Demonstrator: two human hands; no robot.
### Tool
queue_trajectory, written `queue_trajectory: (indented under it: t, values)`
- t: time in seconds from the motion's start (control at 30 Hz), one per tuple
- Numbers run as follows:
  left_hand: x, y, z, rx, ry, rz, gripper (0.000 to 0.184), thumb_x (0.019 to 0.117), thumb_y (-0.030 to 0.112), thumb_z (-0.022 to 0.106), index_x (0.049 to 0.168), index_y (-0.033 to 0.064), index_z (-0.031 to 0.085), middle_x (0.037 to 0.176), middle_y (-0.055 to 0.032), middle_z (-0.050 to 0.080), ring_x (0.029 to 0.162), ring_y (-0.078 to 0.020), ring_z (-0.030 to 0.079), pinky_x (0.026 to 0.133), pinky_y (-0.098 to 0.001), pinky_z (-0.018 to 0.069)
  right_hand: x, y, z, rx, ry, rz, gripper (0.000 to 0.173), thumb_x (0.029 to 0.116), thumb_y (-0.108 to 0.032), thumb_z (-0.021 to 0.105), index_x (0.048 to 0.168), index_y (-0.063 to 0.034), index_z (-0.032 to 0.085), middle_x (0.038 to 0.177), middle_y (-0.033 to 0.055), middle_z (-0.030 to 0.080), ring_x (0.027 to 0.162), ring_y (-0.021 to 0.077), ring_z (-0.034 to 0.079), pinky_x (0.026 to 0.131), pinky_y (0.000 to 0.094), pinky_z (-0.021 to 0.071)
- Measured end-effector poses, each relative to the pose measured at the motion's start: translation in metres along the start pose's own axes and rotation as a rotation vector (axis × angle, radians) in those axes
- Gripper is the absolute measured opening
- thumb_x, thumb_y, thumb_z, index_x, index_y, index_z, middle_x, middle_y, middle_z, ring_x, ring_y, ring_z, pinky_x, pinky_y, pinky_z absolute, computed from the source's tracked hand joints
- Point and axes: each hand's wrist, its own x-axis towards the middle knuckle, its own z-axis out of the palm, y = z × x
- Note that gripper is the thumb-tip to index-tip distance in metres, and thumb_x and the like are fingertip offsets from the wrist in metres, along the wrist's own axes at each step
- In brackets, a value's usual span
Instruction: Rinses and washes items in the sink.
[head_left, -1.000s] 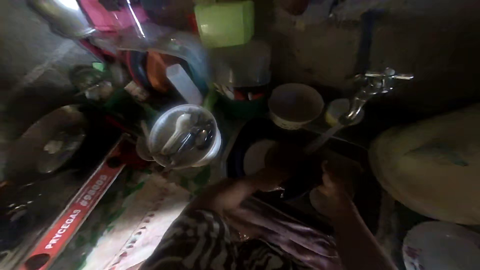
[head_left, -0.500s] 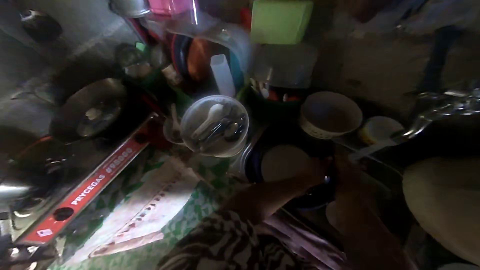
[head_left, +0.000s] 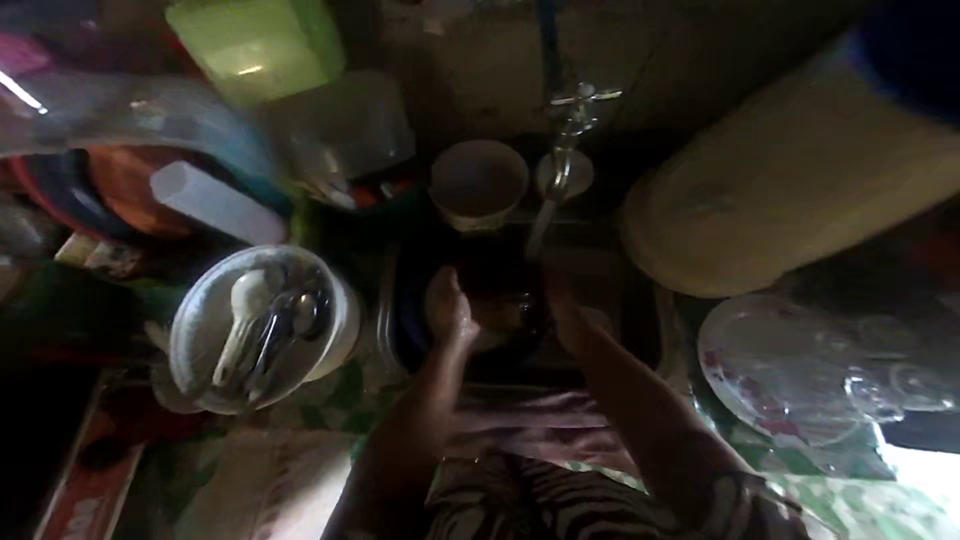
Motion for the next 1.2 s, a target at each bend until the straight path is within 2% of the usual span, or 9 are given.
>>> queue_trajectory:
  t: [0.27,0.4,0.5,0.57,0.67,0.73,0.83,1.0,1.2]
  values:
    - [-0.005,0.012,0.006,0.016,-0.093,-0.081,0.054,0.1071,0.052,0.045,0.134,0.0082,0.063,0.128,-0.017,0.066,0.118,-0.0299,0.064,0.098,-0.0536,0.0528,0.014,-0.09,-0.011,-0.163,-0.164,-0.204,0.045,0.1099,-0.039,0.045,0.139,-0.0081,0.06,0.128,0.016,0.067,0.117,0.0288,0.065,0.102,0.0512,0.0507]
    - [-0.005,0.018,0.012,0.013,-0.131,-0.011,0.054,0.1104,0.048,0.037,0.129,0.0058,0.065,0.12,-0.0154,0.069,0.111,-0.025,0.066,0.096,-0.0484,0.0547,-0.027,-0.053,0.019,-0.386,-0.051,-0.699,0.042,0.106,-0.031,0.052,0.147,-0.0218,0.059,0.162,0.009,0.041,0.152,0.0291,0.033,0.124,0.053,0.0271]
    - [-0.013,0.028,0.017,-0.134,-0.063,-0.116,0.05,0.1094,0.045,0.043,0.13,0.0042,0.063,0.126,-0.0172,0.066,0.116,-0.0282,0.063,0.097,-0.0516,0.0524,-0.064,-0.007,0.011,-0.329,0.03,-0.772,0.037,0.1058,-0.032,0.053,0.141,-0.0273,0.064,0.16,0.0118,0.044,0.151,0.0333,0.035,0.123,0.0592,0.0273]
    - [-0.008,0.024,0.017,-0.217,-0.077,-0.108,0.049,0.1088,0.046,0.044,0.133,0.0077,0.061,0.126,-0.0146,0.066,0.116,-0.0268,0.064,0.096,-0.0518,0.0541,-0.069,0.02,-0.001,-0.26,0.093,-0.678,0.041,0.1066,-0.034,0.048,0.142,-0.0198,0.063,0.158,0.018,0.045,0.149,0.0398,0.036,0.121,0.0639,0.0278]
    - [-0.008,0.02,0.018,-0.199,-0.101,-0.09,0.046,0.107,0.045,0.05,0.13,0.0079,0.064,0.122,-0.0139,0.069,0.112,-0.0258,0.067,0.093,-0.05,0.0561,-0.066,0.008,-0.026,-0.067,0.084,-0.13,0.051,0.1115,-0.03,0.036,0.155,-0.0039,0.043,0.16,0.0211,0.039,0.149,0.0365,0.036,0.123,0.0526,0.0298]
    - [-0.015,0.023,0.014,-0.073,-0.238,0.007,0.041,0.1075,0.039,0.051,0.13,0.0058,0.063,0.12,-0.013,0.069,0.11,-0.0219,0.066,0.094,-0.0454,0.0556,-0.057,-0.011,-0.04,0.178,0.047,0.22,0.05,0.1135,-0.031,0.03,0.156,-0.0063,0.038,0.155,0.0208,0.045,0.142,0.033,0.046,0.116,0.0492,0.0386]
    - [-0.028,0.035,0.005,0.293,-0.503,0.296,0.03,0.1022,0.025,0.063,0.119,0.0007,0.068,0.108,-0.0111,0.072,0.1,-0.0152,0.069,0.093,-0.0387,0.0574,-0.027,0.008,-0.036,0.622,0.1,0.456,0.069,0.1044,-0.064,0.037,0.151,-0.014,0.047,0.147,0.0152,0.054,0.132,0.0302,0.053,0.106,0.0533,0.047]
    - [-0.03,0.03,-0.004,0.588,-0.794,0.855,0.029,0.1,0.021,0.065,0.109,-0.0056,0.072,0.103,-0.0179,0.074,0.097,-0.0221,0.072,0.093,-0.0391,0.0574,0.001,-0.004,-0.056,0.72,-0.047,0.414,0.035,0.1083,-0.025,0.05,0.14,-0.0103,0.052,0.123,0.011,0.062,0.103,0.0213,0.062,0.086,0.0418,0.0557]
    - [-0.006,0.022,-0.032,1.029,-0.89,1.402,0.023,0.1,0.013,0.061,0.114,0.0011,0.074,0.106,-0.0178,0.073,0.098,-0.0342,0.073,0.086,-0.048,0.06,0.021,-0.015,-0.079,0.757,-0.35,0.386,0.031,0.1028,-0.027,0.058,0.128,-0.0079,0.061,0.108,0.0084,0.068,0.093,0.0189,0.068,0.078,0.0389,0.0595]
